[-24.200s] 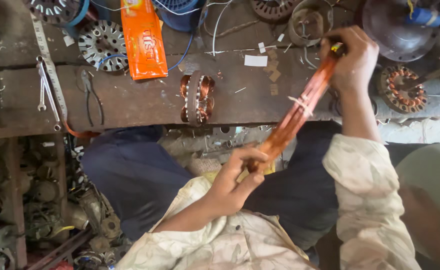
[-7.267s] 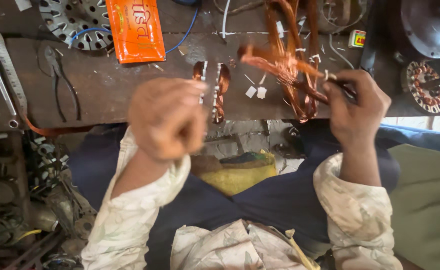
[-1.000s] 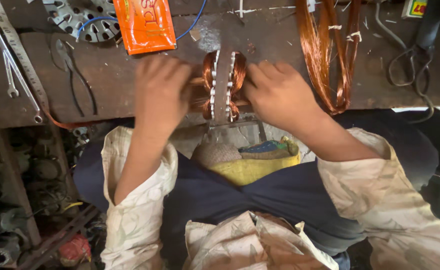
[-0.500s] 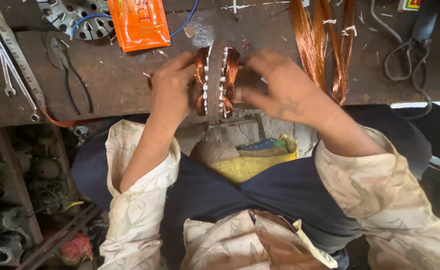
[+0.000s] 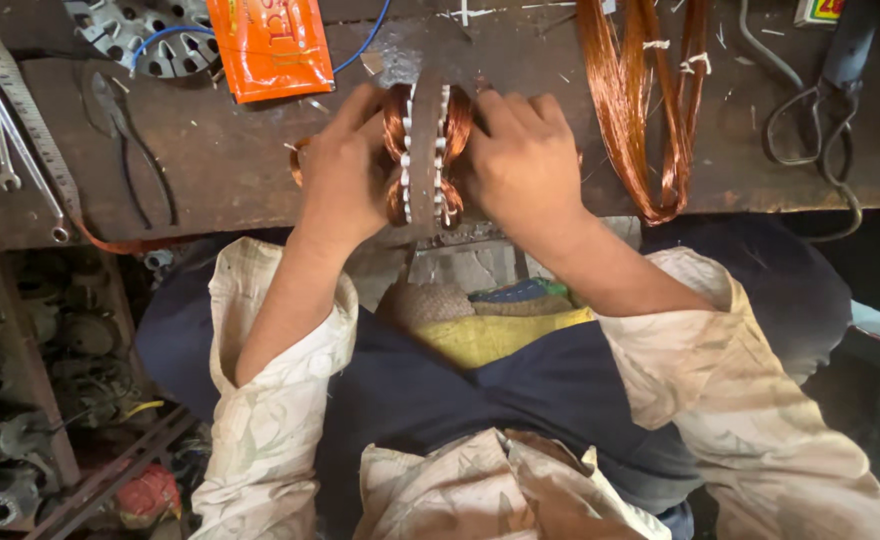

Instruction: The person winds copper wire into the slots of a motor stator, using both hands to guide and pack the wire. They cut a white insulating strip with scissors and insert it between windings to separate layers.

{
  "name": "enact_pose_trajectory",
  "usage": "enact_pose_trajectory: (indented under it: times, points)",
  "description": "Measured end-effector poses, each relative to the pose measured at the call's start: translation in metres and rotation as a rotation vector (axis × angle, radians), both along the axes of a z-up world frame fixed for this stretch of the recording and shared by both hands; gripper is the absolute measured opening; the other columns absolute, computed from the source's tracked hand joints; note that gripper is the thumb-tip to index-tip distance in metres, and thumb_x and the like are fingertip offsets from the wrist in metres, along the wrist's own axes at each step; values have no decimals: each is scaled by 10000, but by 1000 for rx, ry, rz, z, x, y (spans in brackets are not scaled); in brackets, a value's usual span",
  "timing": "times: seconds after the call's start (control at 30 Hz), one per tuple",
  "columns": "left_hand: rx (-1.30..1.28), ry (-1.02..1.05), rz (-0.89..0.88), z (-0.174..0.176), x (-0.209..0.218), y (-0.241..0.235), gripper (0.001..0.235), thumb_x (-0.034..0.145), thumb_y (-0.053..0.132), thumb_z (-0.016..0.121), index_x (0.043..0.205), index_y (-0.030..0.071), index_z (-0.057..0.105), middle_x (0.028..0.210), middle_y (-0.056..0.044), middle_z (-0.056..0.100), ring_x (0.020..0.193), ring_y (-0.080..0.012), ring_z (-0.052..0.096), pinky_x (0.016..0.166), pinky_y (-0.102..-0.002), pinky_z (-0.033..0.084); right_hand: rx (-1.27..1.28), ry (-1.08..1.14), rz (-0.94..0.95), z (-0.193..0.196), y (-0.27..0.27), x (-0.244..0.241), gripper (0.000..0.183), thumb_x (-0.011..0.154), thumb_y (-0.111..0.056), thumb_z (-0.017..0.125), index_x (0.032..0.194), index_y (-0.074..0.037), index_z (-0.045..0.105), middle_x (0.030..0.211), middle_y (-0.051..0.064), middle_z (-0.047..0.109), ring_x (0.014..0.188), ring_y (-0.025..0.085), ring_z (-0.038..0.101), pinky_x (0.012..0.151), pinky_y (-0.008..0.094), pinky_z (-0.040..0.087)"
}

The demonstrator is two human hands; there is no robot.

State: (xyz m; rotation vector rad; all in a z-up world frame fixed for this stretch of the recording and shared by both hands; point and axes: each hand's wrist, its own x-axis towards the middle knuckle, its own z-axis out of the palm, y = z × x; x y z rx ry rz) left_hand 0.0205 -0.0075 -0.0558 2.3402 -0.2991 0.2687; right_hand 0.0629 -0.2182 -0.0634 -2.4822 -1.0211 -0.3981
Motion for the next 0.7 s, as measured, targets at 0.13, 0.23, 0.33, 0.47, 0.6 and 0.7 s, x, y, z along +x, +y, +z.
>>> enact_pose_trajectory:
  times: [0.13,0.23,0.33,0.47,0.6,0.7]
  points:
    - [-17,-12,0,-3,-1,2,329,859,74,761,1181,49,695,1174,-125,650,1038,-383,680,858,-440,559,37,8,20,0,5,3,306,811,-170,776,1083,-49,705,1076,84,632,927,272,622,795,440,453]
    - [19,-12,19,-3,2,3,317,869,48,720,1185,74,726,1257,-120,659,1058,-379,687,875,-435,567,60,46,-14,1,7,4,302,855,-170,748,1142,-77,725,1082,72,633,944,279,623,796,430,455]
    - [134,15,60,-1,3,2,270,837,89,751,1107,89,754,1236,-117,679,998,-383,691,816,-459,551,153,88,37,1,5,2,216,893,-222,734,1064,-94,704,1123,87,645,947,294,616,814,427,470]
    - [149,-23,77,1,8,0,284,848,125,762,1124,67,739,1208,-112,690,973,-389,676,817,-468,542,27,57,-27,0,8,1,202,885,-130,657,1073,-94,721,1077,87,623,977,272,626,820,411,477]
    - [155,-14,47,-1,1,-3,219,901,113,748,1113,62,726,1113,-127,679,958,-388,654,837,-487,510,-55,-9,-15,2,14,-7,182,896,-154,641,1039,-71,717,1043,106,605,955,270,601,815,413,463]
    - [176,-73,36,-5,-11,-5,221,870,126,753,1076,53,717,1049,-147,664,916,-388,639,809,-498,484,-124,-59,1,5,18,-22,175,861,-217,636,941,-76,701,1033,139,608,920,288,577,813,437,442]
